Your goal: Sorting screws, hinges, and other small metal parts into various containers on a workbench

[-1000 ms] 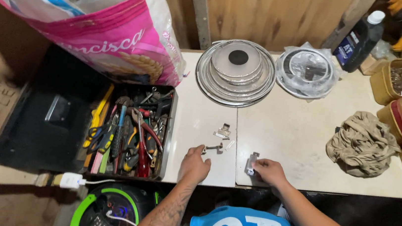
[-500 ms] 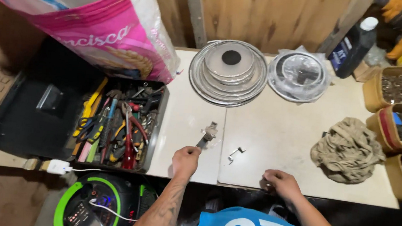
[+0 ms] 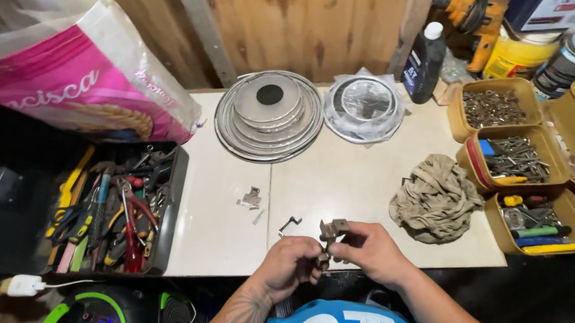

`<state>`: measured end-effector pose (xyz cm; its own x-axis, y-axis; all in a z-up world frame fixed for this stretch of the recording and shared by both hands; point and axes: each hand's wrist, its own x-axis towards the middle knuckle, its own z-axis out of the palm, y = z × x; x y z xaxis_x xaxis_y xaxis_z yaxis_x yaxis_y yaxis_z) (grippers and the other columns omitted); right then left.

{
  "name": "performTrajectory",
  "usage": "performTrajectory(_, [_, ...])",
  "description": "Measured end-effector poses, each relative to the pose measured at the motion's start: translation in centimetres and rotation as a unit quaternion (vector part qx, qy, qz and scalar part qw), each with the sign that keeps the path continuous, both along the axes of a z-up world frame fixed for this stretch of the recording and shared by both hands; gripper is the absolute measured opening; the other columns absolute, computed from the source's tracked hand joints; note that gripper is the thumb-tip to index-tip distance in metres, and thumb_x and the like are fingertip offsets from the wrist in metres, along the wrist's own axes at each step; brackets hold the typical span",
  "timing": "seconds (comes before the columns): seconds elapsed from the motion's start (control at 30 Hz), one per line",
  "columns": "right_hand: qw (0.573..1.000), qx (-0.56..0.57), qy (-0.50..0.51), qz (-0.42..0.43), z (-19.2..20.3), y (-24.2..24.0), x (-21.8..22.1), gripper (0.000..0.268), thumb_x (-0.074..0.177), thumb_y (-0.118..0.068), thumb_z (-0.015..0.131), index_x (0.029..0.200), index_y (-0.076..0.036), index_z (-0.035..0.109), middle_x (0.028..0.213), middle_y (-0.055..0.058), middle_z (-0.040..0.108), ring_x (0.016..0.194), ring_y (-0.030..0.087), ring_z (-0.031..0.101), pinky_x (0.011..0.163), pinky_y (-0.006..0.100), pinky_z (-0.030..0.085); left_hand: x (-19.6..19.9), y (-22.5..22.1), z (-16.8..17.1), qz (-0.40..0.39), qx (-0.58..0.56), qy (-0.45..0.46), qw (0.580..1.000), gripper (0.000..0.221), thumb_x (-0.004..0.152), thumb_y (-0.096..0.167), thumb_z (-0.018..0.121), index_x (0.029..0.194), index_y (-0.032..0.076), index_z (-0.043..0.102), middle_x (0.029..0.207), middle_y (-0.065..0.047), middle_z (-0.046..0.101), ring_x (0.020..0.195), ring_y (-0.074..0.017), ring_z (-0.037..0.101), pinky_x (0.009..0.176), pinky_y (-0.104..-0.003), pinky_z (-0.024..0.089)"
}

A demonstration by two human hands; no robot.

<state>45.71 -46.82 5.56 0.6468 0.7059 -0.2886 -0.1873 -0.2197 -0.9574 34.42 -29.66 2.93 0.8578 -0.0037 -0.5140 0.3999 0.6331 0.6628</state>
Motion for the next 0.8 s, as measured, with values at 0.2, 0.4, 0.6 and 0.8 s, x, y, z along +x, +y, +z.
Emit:
performTrajectory(0.2, [0.964,0.095,-0.247,-0.017,1.2,-1.8,-1.0,0.029,0.077,-0.013,0.086,0.104,-0.005,0.081,0.101,0.009,0.081,0.094,0.018,0.077,0.086,0.029,0.061,0.9,-0.5,3.2,-0.042,0.258,-0.070,0.963,0.040,0.079,0.019,0.067,0.116,0.007,0.075,0.110,-0.006,0.074,0.095,-0.0174,0.068,0.076,-0.031,0.060])
performTrajectory(0.4, [0.989,0.074,-0.103,-0.079,-1.5,-3.1,0.0,0.029,0.080,-0.013,0.082,0.107,-0.003,0.082,0.109,0.010,0.084,0.103,0.018,0.077,0.099,0.033,0.058,0.9,0.1,4.3,-0.080,0.400,-0.119,0.905,0.055,0.077,0.028,0.072,0.130,0.015,0.070,0.123,-0.002,0.073,0.098,-0.0115,0.068,0.090,-0.030,0.058])
performTrajectory(0.6, [0.931,0.241,0.268,-0.058,-4.7,-4.8,0.9,0.049,0.093,-0.023,0.069,0.130,0.009,0.062,0.111,0.019,0.074,0.050,0.013,0.054,0.053,0.019,0.043,-0.3,-1.6,8.6,-0.107,0.493,-0.256,0.825,0.075,0.073,0.035,0.083,0.140,0.011,0.059,0.132,-0.010,0.059,0.118,-0.0225,0.062,0.088,-0.034,0.059])
performTrajectory(0.8, [0.916,0.276,0.292,0.013,-3.6,-4.7,0.6,0.047,0.094,-0.024,0.071,0.127,0.009,0.064,0.107,0.018,0.076,0.051,0.012,0.054,0.057,0.026,0.045,-0.3,-1.4,8.5,-0.063,0.553,-0.385,0.736,0.094,0.078,0.042,0.085,0.155,0.014,0.039,0.159,-0.017,0.042,0.143,-0.0353,0.046,0.116,-0.057,0.041])
